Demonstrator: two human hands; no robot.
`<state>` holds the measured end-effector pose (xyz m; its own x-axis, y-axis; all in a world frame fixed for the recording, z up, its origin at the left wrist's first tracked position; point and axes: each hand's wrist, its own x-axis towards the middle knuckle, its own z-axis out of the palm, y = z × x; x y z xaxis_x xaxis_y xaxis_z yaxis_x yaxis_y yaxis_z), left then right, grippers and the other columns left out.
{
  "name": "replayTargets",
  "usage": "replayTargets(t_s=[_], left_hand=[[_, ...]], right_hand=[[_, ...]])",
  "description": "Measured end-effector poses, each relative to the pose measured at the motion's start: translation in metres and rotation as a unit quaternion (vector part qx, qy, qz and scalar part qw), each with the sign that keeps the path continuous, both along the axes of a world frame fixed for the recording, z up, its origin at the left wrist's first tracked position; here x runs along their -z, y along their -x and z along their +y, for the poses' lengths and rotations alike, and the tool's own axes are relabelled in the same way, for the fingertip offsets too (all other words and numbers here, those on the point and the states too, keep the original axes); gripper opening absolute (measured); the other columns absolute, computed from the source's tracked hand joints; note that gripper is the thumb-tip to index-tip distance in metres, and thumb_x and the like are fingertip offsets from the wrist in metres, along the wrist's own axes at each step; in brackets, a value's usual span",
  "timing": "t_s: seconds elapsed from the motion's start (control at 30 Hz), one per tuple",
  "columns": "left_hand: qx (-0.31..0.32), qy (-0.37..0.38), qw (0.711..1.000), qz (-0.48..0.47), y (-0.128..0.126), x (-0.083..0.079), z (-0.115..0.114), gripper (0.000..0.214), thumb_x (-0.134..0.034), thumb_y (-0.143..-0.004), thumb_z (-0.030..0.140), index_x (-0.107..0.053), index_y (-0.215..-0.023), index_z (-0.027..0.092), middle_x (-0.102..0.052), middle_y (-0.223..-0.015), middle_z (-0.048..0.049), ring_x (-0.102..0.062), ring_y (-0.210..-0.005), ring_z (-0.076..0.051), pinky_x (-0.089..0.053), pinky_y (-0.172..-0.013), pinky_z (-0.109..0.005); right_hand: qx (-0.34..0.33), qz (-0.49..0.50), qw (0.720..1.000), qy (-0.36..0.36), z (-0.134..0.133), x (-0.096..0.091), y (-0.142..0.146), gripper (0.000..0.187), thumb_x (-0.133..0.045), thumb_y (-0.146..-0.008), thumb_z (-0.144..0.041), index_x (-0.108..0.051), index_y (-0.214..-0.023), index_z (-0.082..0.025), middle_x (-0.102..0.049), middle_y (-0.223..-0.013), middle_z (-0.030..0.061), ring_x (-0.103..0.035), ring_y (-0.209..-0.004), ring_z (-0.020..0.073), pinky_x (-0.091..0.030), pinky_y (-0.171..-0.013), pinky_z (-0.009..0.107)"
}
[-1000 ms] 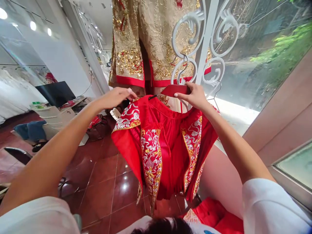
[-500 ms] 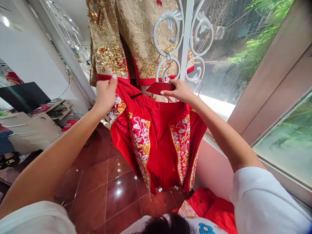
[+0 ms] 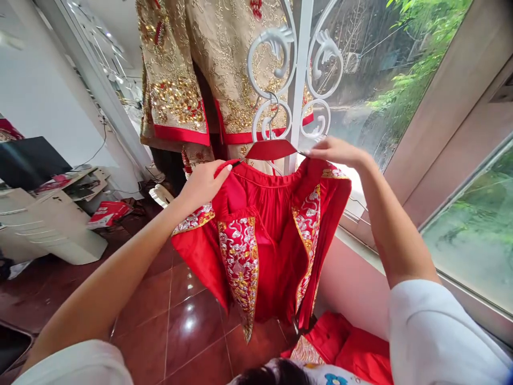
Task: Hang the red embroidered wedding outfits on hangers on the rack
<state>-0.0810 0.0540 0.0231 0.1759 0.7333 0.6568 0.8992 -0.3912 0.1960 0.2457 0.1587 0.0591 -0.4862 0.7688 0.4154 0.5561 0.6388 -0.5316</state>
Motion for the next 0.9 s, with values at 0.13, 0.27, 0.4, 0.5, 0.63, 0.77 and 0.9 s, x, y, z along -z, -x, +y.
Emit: replayTargets(t_s=[0.13, 0.27, 0.4, 0.5, 0.63, 0.77, 0.9], left_hand=[[0.04, 0.026, 0.995, -0.091, 0.008, -0.004, 0.011, 0.046, -0.036, -0.087, 0.048, -0.046, -0.054, 0.018, -0.041, -0.048, 0.0012, -0.038, -0.048, -0.012, -0.028, -0.05, -0.025], [0.02, -0.007, 0.978, -0.209, 0.013, -0.002, 0.02, 0.051, -0.042, -0.085, 0.053, -0.024, -0.05, 0.021, -0.021, -0.046, 0.0034, -0.021, -0.046, -0.009, -0.018, -0.046, -0.027], [-0.006, -0.123, 0.937, -0.328, 0.002, 0.002, 0.023, 0.049, -0.042, -0.089, 0.046, -0.021, -0.052, 0.021, -0.019, -0.05, 0.0035, -0.02, -0.048, -0.01, -0.019, -0.047, -0.027], [-0.026, -0.188, 0.924, -0.332, -0.016, 0.003, 0.019, 0.046, -0.038, -0.091, 0.04, -0.019, -0.053, 0.021, -0.021, -0.051, 0.0032, -0.024, -0.048, -0.01, -0.022, -0.049, -0.028], [-0.029, -0.111, 0.975, -0.19, -0.032, 0.009, 0.018, 0.039, -0.04, -0.088, 0.045, -0.048, -0.06, 0.019, -0.05, -0.057, -0.0007, -0.047, -0.058, -0.015, -0.032, -0.056, -0.026], [-0.009, 0.006, 0.997, -0.082, -0.026, 0.01, 0.028, 0.045, -0.04, -0.087, 0.052, -0.058, -0.066, 0.016, -0.057, -0.059, -0.0028, -0.05, -0.058, -0.016, -0.031, -0.055, -0.026], [-0.021, 0.04, 0.996, -0.073, -0.018, 0.006, 0.03, 0.05, -0.044, -0.084, 0.053, -0.041, -0.049, 0.018, -0.038, -0.044, 0.0011, -0.035, -0.046, -0.011, -0.024, -0.05, -0.026]], right_hand=[[-0.059, 0.071, 0.992, 0.089, 0.007, 0.022, -0.013, 0.05, -0.063, -0.069, -0.062, -0.049, -0.055, -0.017, -0.039, -0.051, -0.0019, -0.031, -0.048, 0.0073, -0.026, -0.044, 0.025], [-0.021, 0.287, 0.956, 0.053, 0.011, 0.042, -0.003, 0.051, -0.064, -0.065, -0.064, -0.046, -0.056, -0.018, -0.041, -0.052, -0.0013, -0.037, -0.048, 0.0091, -0.029, -0.043, 0.025], [0.024, 0.454, 0.89, -0.035, 0.008, 0.045, 0.004, 0.055, -0.063, -0.062, -0.069, -0.036, -0.056, -0.021, -0.036, -0.053, -0.0031, -0.036, -0.047, 0.0098, -0.032, -0.046, 0.025], [0.057, 0.474, 0.872, -0.102, -0.005, 0.045, 0.003, 0.057, -0.058, -0.067, -0.07, -0.032, -0.055, -0.021, -0.032, -0.051, -0.0036, -0.035, -0.046, 0.0102, -0.033, -0.047, 0.026], [0.123, 0.314, 0.91, -0.243, -0.031, 0.053, -0.002, 0.047, -0.046, -0.084, -0.06, -0.05, -0.06, -0.02, -0.048, -0.055, 0.0011, -0.054, -0.059, 0.0183, -0.043, -0.057, 0.031], [0.1, 0.088, 0.927, -0.351, -0.053, 0.063, -0.004, 0.033, -0.038, -0.093, -0.039, -0.067, -0.099, -0.024, -0.067, -0.106, 0.0063, -0.058, -0.109, 0.025, -0.046, -0.092, 0.043], [0.09, 0.023, 0.94, -0.328, -0.109, 0.063, -0.01, 0.032, -0.045, -0.089, -0.031, -0.065, -0.114, -0.03, -0.062, -0.121, 0.003, -0.054, -0.118, 0.0243, -0.04, -0.101, 0.047]])
